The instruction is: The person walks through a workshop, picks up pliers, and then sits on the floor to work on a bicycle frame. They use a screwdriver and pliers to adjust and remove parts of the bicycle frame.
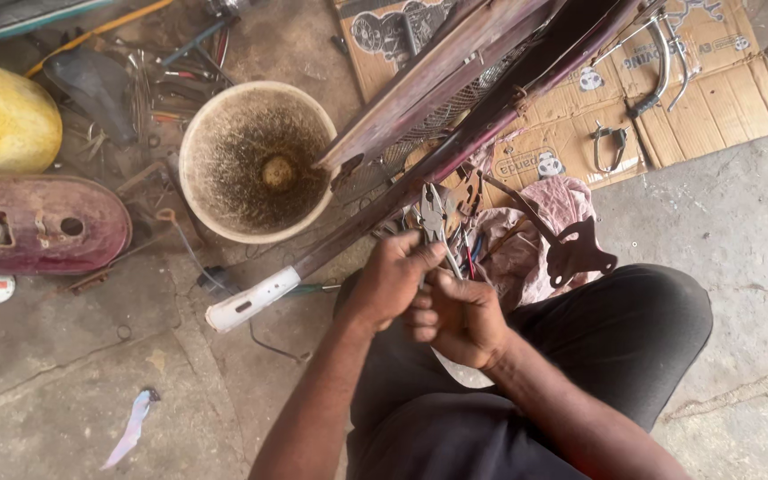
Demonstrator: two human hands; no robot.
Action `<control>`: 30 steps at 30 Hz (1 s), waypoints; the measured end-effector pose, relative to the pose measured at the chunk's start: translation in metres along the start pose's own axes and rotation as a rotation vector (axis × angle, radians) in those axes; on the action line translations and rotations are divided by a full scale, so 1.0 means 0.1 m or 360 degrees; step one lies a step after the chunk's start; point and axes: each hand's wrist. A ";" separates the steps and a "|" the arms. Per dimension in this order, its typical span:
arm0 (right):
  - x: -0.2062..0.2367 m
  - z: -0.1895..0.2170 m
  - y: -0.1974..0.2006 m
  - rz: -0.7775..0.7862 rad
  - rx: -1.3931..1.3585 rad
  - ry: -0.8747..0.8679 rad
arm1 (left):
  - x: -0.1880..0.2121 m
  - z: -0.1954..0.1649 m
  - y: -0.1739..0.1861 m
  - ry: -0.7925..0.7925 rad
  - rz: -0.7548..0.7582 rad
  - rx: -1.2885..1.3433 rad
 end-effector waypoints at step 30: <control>0.34 0.41 0.04 -0.0174 0.1288 0.0010 | -0.17 0.17 0.32 -0.1324 -0.0883 -0.0892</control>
Point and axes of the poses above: each hand's wrist, its own x-axis away from the middle knuckle, its own y-axis out of the back of the hand, z = x × y, and after that the axes turned 2 degrees about z, right-handed
